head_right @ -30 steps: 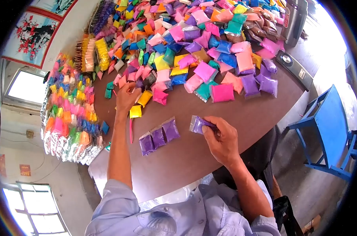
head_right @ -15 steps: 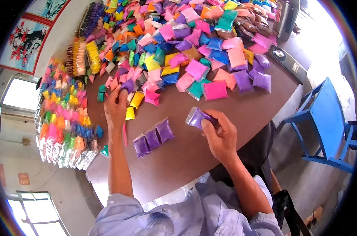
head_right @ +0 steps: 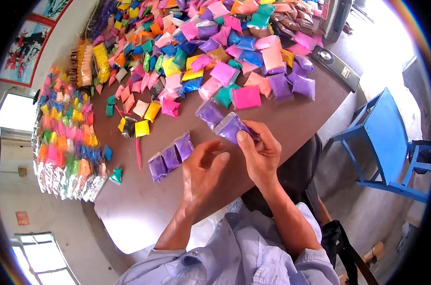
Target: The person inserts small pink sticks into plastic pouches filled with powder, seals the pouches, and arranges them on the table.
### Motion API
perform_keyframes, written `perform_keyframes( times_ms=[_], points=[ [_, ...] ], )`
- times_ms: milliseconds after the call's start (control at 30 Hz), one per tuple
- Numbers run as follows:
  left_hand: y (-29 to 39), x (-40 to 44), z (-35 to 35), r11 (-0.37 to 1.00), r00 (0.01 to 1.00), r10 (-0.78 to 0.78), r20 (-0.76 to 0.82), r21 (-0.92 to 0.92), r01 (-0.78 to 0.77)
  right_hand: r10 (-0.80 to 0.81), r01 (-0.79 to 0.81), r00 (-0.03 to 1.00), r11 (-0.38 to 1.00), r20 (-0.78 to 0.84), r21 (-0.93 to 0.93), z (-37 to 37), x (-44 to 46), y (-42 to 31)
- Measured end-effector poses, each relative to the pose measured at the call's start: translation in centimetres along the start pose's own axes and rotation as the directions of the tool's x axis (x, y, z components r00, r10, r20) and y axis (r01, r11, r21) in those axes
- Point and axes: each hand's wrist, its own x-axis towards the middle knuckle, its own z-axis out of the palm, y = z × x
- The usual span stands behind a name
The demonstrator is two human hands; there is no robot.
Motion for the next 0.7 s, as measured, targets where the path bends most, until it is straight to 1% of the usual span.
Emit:
perform_keyframes(
  times_ms=[33,67,100,133,200,233,267,300,333,400,433,500,533,600,633,667,700],
  points=[
    [-0.3,0.2,0.7,0.980,1.000,-0.012,-0.006,-0.197,0.010,0.001,-0.001,1.000,1.000,0.018,0.007,0.1,-0.2,-0.2],
    [-0.4,0.5,1.2,0.923,1.000,-0.021,-0.011,-0.386,0.015,0.000,-0.001,0.999,1.000,0.037,0.014,0.2,-0.3,-0.3],
    [0.2,0.9,1.3,0.895,0.997,-0.080,0.018,-0.438,0.080,0.003,-0.003,0.999,1.000,0.045,0.010,0.2,-0.5,-0.5],
    [-0.1,1.2,1.4,0.893,0.997,-0.082,0.012,-0.443,0.079,0.025,-0.023,0.997,0.999,0.077,-0.022,0.1,-0.7,-0.6],
    [-1.0,1.8,1.7,0.890,0.992,-0.110,0.069,-0.437,0.129,0.046,-0.040,0.993,0.998,0.110,-0.058,-0.3,-0.5,-0.8],
    [-0.9,1.9,1.9,0.888,0.991,-0.112,0.071,-0.440,0.132,0.076,-0.060,0.991,0.987,0.105,-0.149,-0.6,-0.3,-0.9],
    [-0.8,2.0,2.3,0.930,0.999,0.032,0.002,-0.367,-0.029,0.107,-0.082,0.990,0.967,0.096,-0.239,-0.8,0.0,-1.1],
    [-0.8,2.1,2.6,0.941,0.982,0.181,-0.055,-0.282,-0.189,0.031,0.012,0.993,0.936,0.115,-0.353,-0.6,0.5,-2.0],
    [-1.1,2.2,2.8,0.940,0.983,0.177,-0.053,-0.285,-0.185,0.035,0.008,0.993,0.934,0.114,-0.357,-0.9,0.8,-1.9],
    [-1.9,2.3,3.1,0.938,0.979,0.203,0.010,-0.287,-0.192,0.040,0.069,0.976,0.877,0.214,-0.475,-1.4,1.1,-1.7],
    [-2.1,2.5,3.1,0.938,0.980,0.200,0.009,-0.292,-0.188,0.044,0.067,0.975,0.875,0.216,-0.480,-1.5,1.2,-1.5],
    [-2.6,2.6,3.0,0.944,0.983,0.167,0.073,-0.300,-0.138,-0.022,0.093,0.984,0.909,0.177,-0.406,-1.5,1.2,-1.1],
    [-2.7,2.5,3.0,0.943,0.985,0.157,0.070,-0.306,-0.129,-0.012,0.088,0.983,0.907,0.183,-0.412,-1.4,1.1,-1.1],
    [-2.1,2.3,3.1,0.912,0.991,0.054,0.120,-0.411,0.001,0.003,0.061,0.988,0.908,0.152,-0.415,-1.3,1.2,-1.6],
    [-1.7,2.3,3.2,0.909,0.993,0.043,0.113,-0.416,0.008,-0.013,0.070,0.990,0.911,0.143,-0.406,-1.3,1.2,-1.6],
    [-1.2,2.5,3.2,0.875,0.994,0.017,0.110,-0.482,0.038,-0.008,0.071,0.988,0.910,0.154,-0.409,-1.1,1.3,-1.5],
    [-1.0,2.5,3.2,0.836,0.994,-0.009,0.110,-0.544,0.068,-0.002,0.032,0.997,0.933,0.081,-0.360,-0.9,1.3,-1.4]
  ],
)
